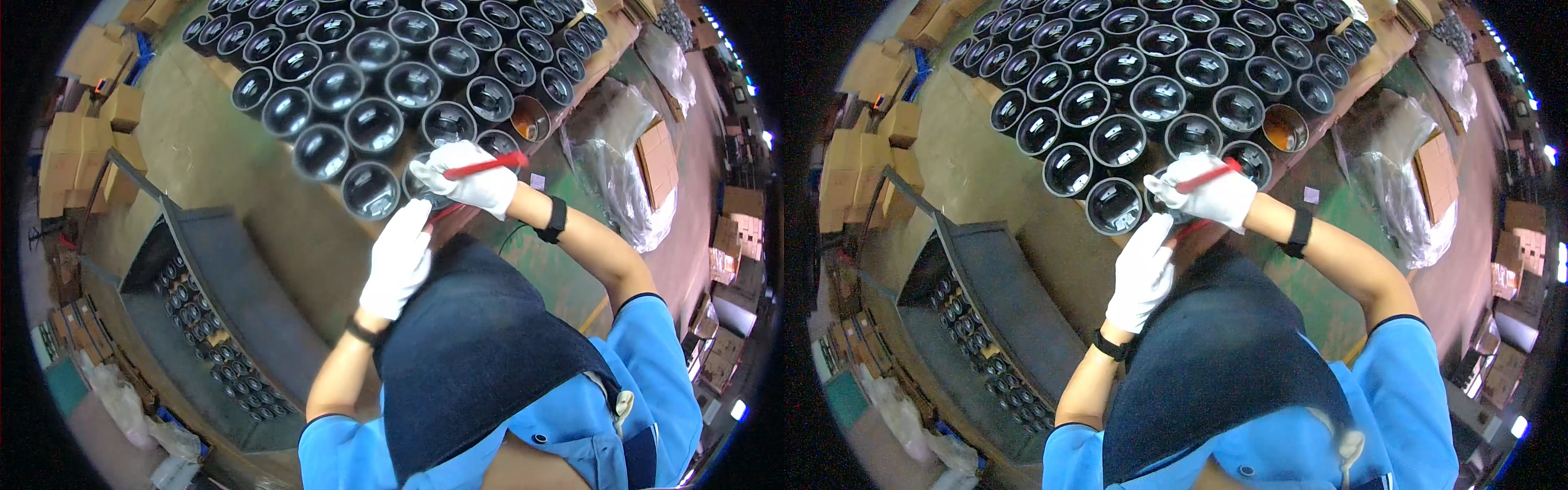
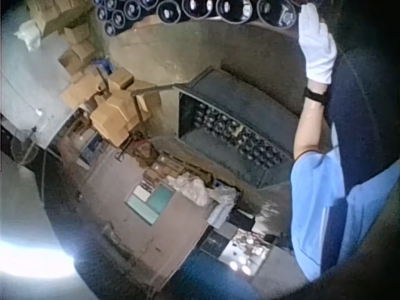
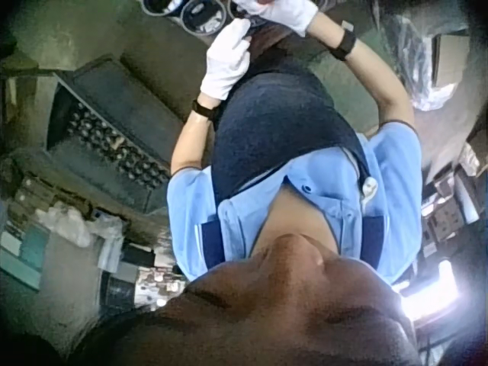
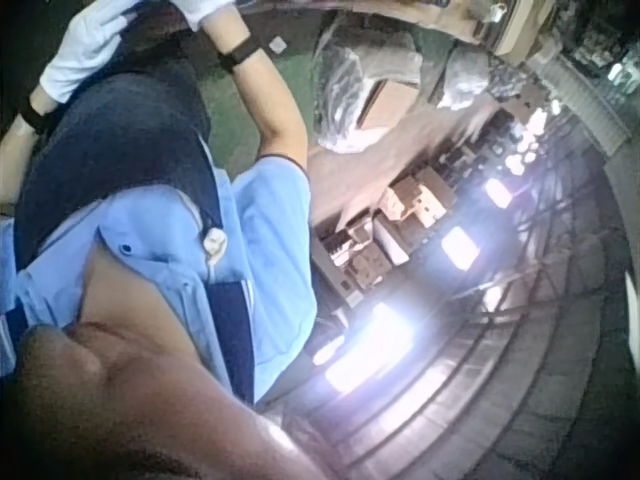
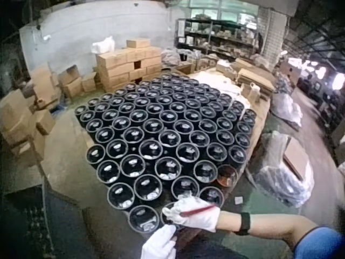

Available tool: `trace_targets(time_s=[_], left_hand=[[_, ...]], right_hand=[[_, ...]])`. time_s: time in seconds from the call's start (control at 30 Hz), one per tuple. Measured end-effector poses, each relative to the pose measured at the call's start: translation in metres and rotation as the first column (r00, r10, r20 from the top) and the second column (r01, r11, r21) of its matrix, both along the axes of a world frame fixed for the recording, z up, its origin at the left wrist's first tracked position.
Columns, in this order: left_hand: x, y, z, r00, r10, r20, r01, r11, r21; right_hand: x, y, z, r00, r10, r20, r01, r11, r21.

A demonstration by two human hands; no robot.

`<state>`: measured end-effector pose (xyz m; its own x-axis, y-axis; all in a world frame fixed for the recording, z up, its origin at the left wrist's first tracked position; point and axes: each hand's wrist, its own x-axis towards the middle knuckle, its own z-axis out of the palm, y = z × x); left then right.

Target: Applying a liquid coating to the interior of metal cylindrical parts using a brush.

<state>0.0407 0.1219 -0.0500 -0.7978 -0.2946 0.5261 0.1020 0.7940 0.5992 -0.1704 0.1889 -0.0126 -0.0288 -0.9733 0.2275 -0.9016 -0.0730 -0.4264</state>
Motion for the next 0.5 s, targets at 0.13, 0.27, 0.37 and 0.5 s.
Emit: trace_targets(time_s=[0.13, 0.27, 0.37, 0.5], left_hand=[[0.003, 0.004, 0.002, 0.999, 0.047, 0.022, -0.049, 0.993, 0.107], [0.009, 0.004, 0.003, 0.997, 0.068, -0.037, -0.065, 0.993, 0.098], [0.025, 0.0, 0.004, 0.987, 0.153, -0.049, -0.155, 0.987, -0.032], [0.044, -0.01, 0.007, 0.939, 0.345, 0.021, -0.338, 0.931, -0.14]], right_hand=[[0.004, 0.026, 0.001, 0.96, 0.128, -0.25, -0.107, 0.99, 0.097], [0.002, 0.024, -0.006, 0.97, 0.18, -0.165, -0.153, 0.974, 0.167], [-0.011, 0.002, 0.019, 1.0, -0.02, -0.002, 0.02, 0.987, 0.159], [-0.001, -0.04, 0.074, 0.988, 0.152, -0.03, -0.152, 0.988, -0.028]])
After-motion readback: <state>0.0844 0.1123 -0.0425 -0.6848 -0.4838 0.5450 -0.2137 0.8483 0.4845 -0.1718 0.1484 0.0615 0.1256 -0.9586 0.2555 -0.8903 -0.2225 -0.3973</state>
